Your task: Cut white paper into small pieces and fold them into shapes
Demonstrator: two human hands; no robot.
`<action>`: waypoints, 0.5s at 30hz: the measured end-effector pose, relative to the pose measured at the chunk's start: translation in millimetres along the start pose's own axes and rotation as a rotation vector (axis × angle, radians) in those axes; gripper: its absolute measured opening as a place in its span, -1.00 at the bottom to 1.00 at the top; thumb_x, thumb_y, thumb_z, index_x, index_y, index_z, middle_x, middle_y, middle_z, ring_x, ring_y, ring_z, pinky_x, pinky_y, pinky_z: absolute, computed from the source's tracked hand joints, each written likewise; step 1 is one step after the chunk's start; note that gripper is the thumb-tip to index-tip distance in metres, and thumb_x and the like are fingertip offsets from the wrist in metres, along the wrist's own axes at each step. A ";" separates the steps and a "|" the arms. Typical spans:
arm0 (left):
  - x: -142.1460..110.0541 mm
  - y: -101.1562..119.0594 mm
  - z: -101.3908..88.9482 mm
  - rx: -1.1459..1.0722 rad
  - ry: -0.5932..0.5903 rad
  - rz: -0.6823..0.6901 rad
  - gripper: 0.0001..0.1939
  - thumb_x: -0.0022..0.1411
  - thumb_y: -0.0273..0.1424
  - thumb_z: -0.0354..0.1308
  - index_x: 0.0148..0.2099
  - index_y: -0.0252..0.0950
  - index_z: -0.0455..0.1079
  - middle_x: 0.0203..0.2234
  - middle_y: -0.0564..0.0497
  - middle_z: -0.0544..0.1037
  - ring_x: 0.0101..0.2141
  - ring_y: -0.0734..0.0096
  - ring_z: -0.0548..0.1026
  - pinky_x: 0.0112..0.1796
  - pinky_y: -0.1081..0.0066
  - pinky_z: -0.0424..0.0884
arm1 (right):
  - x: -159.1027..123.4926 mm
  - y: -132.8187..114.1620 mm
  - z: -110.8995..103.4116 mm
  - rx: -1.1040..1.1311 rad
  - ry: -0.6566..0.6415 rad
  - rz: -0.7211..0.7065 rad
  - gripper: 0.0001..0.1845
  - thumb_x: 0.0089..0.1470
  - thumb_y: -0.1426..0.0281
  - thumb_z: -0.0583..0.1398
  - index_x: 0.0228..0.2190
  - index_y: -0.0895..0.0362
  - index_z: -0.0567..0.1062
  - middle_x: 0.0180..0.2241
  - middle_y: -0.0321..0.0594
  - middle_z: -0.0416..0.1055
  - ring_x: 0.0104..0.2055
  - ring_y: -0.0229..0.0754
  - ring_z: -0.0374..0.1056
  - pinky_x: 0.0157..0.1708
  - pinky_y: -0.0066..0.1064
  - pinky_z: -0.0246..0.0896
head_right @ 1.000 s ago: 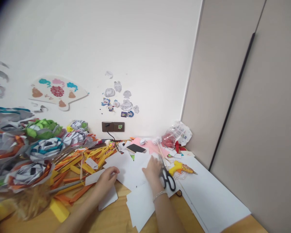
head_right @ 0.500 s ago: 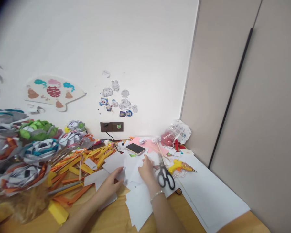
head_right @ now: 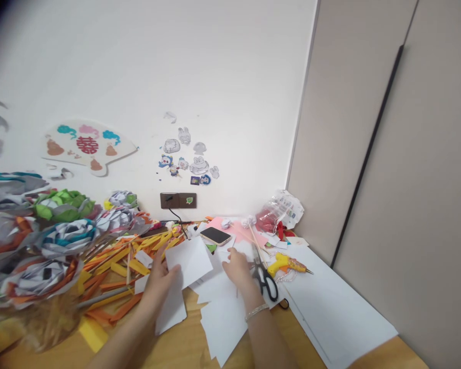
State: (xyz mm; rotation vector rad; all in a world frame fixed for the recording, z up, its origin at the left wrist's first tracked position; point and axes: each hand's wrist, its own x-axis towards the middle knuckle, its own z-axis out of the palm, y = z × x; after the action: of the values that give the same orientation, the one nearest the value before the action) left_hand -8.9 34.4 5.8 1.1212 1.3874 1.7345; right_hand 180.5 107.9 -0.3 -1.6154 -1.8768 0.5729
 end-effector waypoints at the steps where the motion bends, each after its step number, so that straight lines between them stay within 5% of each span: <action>1: 2.6 0.5 -2.0 -0.097 0.036 -0.053 -0.40 0.02 -0.51 0.10 0.13 -0.18 0.07 -0.25 -0.03 0.51 -0.34 0.34 0.50 -0.33 0.38 0.40 | -1.6 -0.6 -3.0 -0.038 -0.018 -0.002 -0.57 -0.06 0.45 0.16 -0.08 0.17 0.35 -0.19 -0.13 0.42 -0.10 -0.11 0.30 -0.18 -0.38 0.14; 4: 9.7 1.3 -6.5 -0.318 0.133 -0.198 -0.51 -0.02 -0.57 0.15 -0.01 -0.24 0.22 -0.36 -0.01 0.53 -0.45 0.41 0.50 -0.41 0.45 0.40 | -7.0 -3.8 -6.6 -0.168 -0.058 -0.016 -0.61 -0.08 0.40 0.21 -0.14 0.11 0.41 -0.18 -0.16 0.43 -0.05 -0.09 0.25 -0.11 -0.37 0.10; 10: 13.3 1.9 -8.9 -0.421 0.149 -0.288 -0.89 0.02 -0.58 0.12 -0.34 -0.31 0.36 -0.51 0.02 0.54 -0.51 0.47 0.50 -0.42 0.48 0.42 | -13.1 -8.6 -6.1 -0.412 -0.089 0.107 -0.44 -0.33 0.29 0.37 -0.23 0.27 0.46 -0.16 0.16 0.37 -0.02 0.22 0.20 -0.12 -0.12 0.09; 15: 10.6 2.2 -7.7 -0.405 0.161 -0.334 -0.98 0.05 -0.50 0.12 -0.39 -0.31 0.36 -0.60 0.07 0.52 -0.60 0.48 0.46 -0.54 0.51 0.38 | -9.7 -5.6 -7.7 -0.401 -0.152 0.153 -0.53 -0.34 0.30 0.37 -0.30 0.21 0.48 -0.26 0.03 0.45 -0.13 0.14 0.33 -0.23 -0.23 0.16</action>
State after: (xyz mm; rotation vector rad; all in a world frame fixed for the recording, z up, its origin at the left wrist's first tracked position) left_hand -20.4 39.9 9.8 0.5091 1.1616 1.7760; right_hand 182.5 97.0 7.5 -2.0356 -2.0907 0.4077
